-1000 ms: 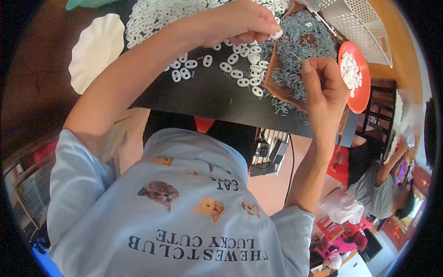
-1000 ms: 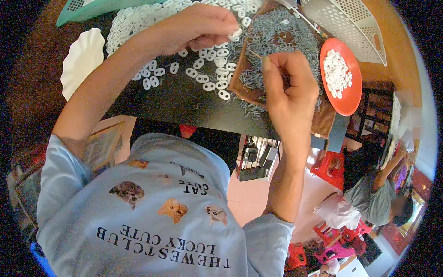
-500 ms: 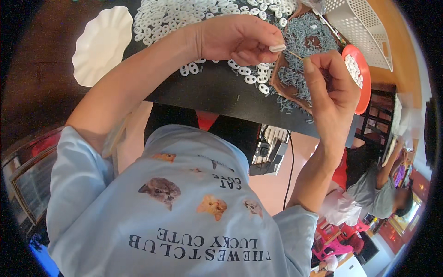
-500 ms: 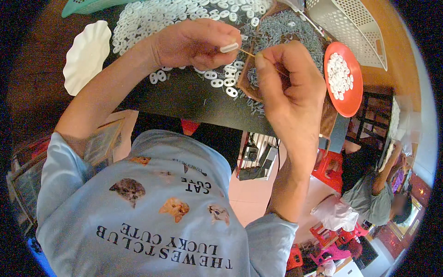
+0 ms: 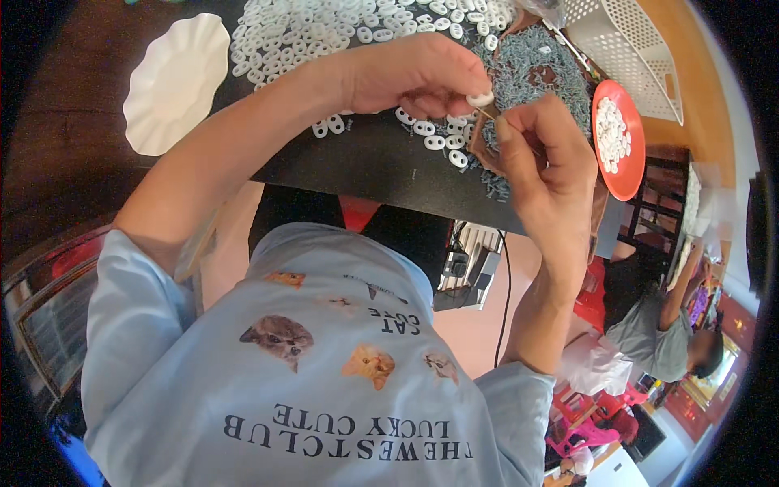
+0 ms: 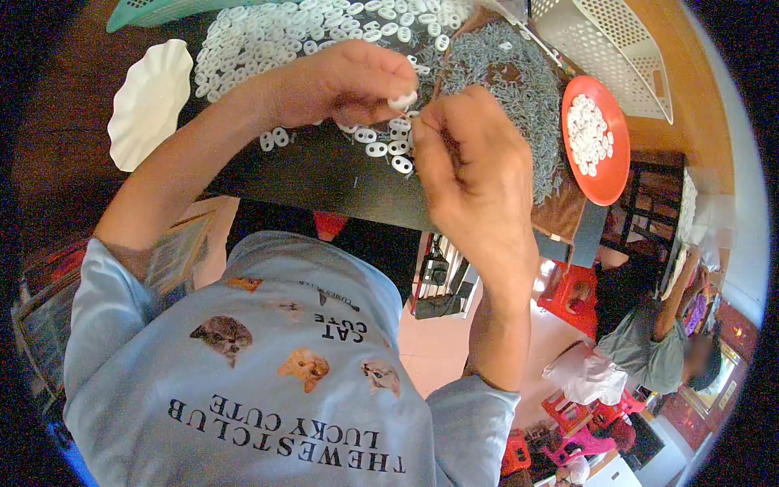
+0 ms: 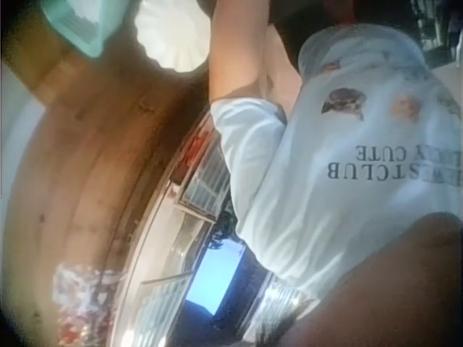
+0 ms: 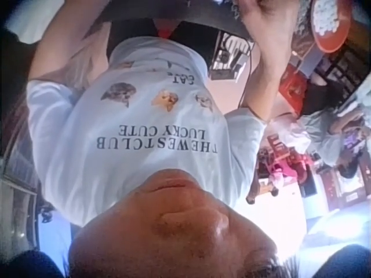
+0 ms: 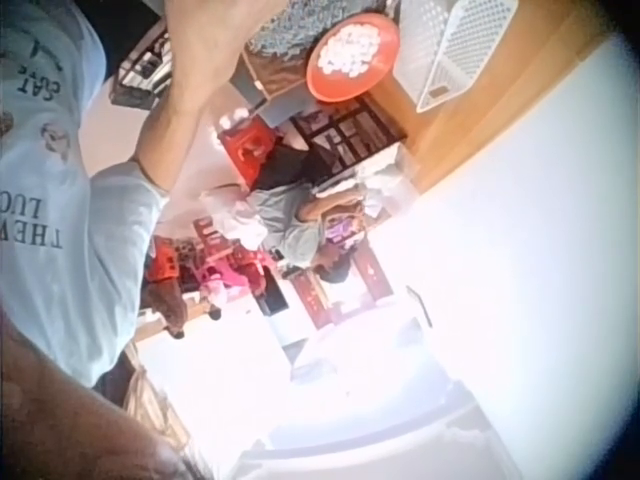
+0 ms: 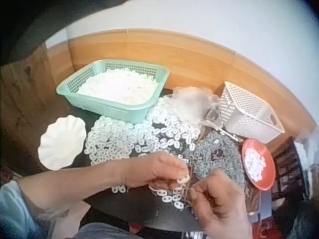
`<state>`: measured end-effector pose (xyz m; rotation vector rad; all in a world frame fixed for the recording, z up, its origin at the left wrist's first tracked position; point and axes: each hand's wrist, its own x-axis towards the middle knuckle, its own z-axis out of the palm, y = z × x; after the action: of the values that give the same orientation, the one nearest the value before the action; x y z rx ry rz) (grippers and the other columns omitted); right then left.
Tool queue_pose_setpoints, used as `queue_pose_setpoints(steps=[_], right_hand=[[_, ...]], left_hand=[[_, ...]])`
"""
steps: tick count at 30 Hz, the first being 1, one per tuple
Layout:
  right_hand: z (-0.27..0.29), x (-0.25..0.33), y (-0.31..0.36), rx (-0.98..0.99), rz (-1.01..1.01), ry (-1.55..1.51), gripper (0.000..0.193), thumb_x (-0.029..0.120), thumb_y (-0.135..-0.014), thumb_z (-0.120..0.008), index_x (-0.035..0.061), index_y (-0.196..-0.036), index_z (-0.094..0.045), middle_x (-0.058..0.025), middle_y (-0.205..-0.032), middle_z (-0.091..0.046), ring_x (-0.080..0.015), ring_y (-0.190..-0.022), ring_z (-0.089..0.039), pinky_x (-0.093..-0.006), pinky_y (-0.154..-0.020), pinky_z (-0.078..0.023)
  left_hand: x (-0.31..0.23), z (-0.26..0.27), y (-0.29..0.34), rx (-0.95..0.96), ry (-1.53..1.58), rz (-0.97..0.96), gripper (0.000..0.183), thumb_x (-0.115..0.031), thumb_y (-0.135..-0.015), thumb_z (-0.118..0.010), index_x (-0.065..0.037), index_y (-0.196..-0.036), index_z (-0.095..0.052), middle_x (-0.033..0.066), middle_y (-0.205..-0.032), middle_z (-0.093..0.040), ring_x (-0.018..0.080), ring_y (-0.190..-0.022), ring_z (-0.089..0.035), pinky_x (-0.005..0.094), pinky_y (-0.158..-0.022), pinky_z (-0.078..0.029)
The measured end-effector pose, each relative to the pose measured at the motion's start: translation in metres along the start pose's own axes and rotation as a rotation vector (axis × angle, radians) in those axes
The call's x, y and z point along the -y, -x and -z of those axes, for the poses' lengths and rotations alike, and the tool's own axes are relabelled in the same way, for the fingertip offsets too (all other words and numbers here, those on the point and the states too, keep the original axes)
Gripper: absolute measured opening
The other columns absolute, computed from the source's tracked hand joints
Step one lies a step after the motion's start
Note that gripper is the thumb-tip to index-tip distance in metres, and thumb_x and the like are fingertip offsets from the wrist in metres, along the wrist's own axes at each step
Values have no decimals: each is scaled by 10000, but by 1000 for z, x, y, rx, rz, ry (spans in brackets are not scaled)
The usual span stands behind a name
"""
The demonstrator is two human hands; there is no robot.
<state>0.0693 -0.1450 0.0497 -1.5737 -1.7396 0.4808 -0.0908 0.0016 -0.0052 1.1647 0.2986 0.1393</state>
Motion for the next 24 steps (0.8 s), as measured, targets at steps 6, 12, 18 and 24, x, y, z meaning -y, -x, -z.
queue_pose_setpoints(steps=[6,12,18,24], right_hand=[[20,-8,16,-70,-78,-57,78,3,-923,-608,10,-861,-562,44,-790,-516,-23,-712,-428,-182,-626,-353],[83,-45,52,-154,-481,4,91,78,-956,-605,-4,-916,-612,47,-795,-546,-25,-760,-454,-180,-694,-367],[118,-95,92,-149,-526,217,171,125,-966,-584,-36,-1008,-623,30,-853,-595,-56,-825,-507,-209,-752,-421],[102,-115,101,-221,-497,465,172,129,-947,-592,-23,-1021,-622,-67,-833,-639,-90,-800,-552,-248,-753,-455]], left_hand=[[-3,16,10,-269,-149,-86,214,-308,-937,-606,-96,-909,-603,-46,-696,-508,9,-484,-326,184,-422,-217],[-17,7,32,-418,-144,19,239,-254,-973,-571,-81,-810,-600,15,-691,-583,103,-517,-478,260,-463,-362],[4,-1,50,-530,-279,-31,191,-287,-954,-590,-97,-956,-605,-53,-715,-525,-13,-508,-332,171,-439,-221],[12,-13,55,-494,-219,-81,170,-263,-952,-603,-97,-981,-617,-41,-731,-553,-7,-517,-358,161,-456,-247]])
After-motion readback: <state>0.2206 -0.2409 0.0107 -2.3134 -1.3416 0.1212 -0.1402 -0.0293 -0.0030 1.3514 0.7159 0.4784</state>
